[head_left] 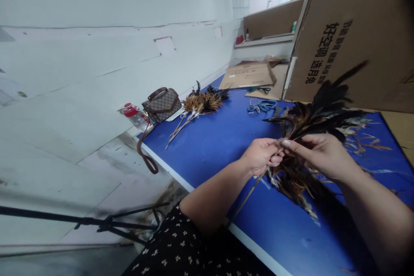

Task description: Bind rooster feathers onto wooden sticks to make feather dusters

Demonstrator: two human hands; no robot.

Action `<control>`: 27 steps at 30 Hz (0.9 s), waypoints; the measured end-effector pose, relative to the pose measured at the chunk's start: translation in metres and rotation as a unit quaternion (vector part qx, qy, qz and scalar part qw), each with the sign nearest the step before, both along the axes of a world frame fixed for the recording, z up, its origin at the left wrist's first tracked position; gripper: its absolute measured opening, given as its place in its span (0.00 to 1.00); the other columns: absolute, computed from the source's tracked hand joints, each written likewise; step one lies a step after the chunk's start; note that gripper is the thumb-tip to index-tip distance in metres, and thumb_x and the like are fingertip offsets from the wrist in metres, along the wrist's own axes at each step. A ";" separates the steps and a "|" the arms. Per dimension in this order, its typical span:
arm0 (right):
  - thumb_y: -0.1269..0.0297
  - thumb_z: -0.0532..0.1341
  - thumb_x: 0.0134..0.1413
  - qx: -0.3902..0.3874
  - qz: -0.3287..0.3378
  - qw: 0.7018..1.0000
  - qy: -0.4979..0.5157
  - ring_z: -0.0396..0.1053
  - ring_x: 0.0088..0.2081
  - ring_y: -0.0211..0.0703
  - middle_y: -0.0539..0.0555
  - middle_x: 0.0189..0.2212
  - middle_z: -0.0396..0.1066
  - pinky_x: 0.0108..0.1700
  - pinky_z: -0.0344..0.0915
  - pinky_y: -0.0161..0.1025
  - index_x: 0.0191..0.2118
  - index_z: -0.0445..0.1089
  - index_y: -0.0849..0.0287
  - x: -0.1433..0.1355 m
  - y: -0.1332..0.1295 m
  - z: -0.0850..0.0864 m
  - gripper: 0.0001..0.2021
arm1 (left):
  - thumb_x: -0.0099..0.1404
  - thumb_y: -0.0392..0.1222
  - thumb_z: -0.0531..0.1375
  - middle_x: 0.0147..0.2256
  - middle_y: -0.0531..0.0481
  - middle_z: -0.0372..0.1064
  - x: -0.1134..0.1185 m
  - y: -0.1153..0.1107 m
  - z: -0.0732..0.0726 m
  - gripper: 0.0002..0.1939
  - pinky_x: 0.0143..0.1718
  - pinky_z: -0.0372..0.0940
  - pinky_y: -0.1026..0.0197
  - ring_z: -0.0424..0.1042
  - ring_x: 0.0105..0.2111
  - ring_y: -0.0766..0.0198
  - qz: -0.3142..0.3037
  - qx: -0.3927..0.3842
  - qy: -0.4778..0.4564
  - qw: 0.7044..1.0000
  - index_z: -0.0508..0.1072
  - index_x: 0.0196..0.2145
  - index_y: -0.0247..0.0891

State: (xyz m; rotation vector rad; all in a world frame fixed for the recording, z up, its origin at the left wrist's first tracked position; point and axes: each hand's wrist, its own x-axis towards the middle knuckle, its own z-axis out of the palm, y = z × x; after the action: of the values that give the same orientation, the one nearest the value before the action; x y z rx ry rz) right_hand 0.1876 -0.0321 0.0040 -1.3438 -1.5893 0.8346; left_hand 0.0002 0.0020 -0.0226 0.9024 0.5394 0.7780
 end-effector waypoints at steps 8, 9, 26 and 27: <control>0.37 0.75 0.49 -0.006 -0.071 0.996 0.045 0.54 0.16 0.34 0.50 0.15 0.67 0.17 0.46 0.37 0.21 0.73 0.57 -0.007 0.000 0.002 0.27 | 0.58 0.57 0.75 0.34 0.45 0.70 -0.002 0.001 -0.002 0.26 0.26 0.43 0.65 0.60 0.26 0.75 -0.013 0.058 -0.031 0.998 0.78 0.35 0.27; 0.38 0.75 0.50 -0.006 -0.072 0.996 0.051 0.55 0.17 0.34 0.51 0.16 0.68 0.18 0.47 0.37 0.21 0.74 0.57 -0.008 0.000 0.001 0.26 | 0.58 0.58 0.75 0.34 0.45 0.70 -0.002 0.000 -0.002 0.27 0.26 0.44 0.64 0.60 0.26 0.75 -0.015 0.065 -0.031 0.997 0.78 0.35 0.27; 0.40 0.72 0.55 0.040 -0.063 0.995 0.073 0.72 0.28 0.43 0.54 0.29 0.80 0.29 0.69 0.38 0.48 0.83 0.59 -0.024 0.004 -0.003 0.27 | 0.75 0.45 0.60 0.23 0.56 0.62 0.002 -0.007 -0.010 0.14 0.28 0.52 0.64 0.57 0.23 0.71 0.073 0.171 0.162 0.969 0.72 0.32 0.34; 0.41 0.71 0.57 0.044 -0.056 0.995 0.070 0.71 0.26 0.41 0.54 0.28 0.79 0.28 0.68 0.38 0.52 0.82 0.60 -0.022 0.002 0.002 0.28 | 0.76 0.43 0.59 0.23 0.56 0.61 0.000 -0.005 -0.010 0.14 0.28 0.52 0.64 0.57 0.23 0.71 0.083 0.173 0.169 0.967 0.71 0.32 0.34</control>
State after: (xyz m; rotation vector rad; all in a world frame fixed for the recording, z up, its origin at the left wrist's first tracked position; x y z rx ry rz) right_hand 0.1660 -0.0303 0.0057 -1.2723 -1.4130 0.7643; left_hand 0.0004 -0.0028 -0.0325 1.3404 0.8022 0.8924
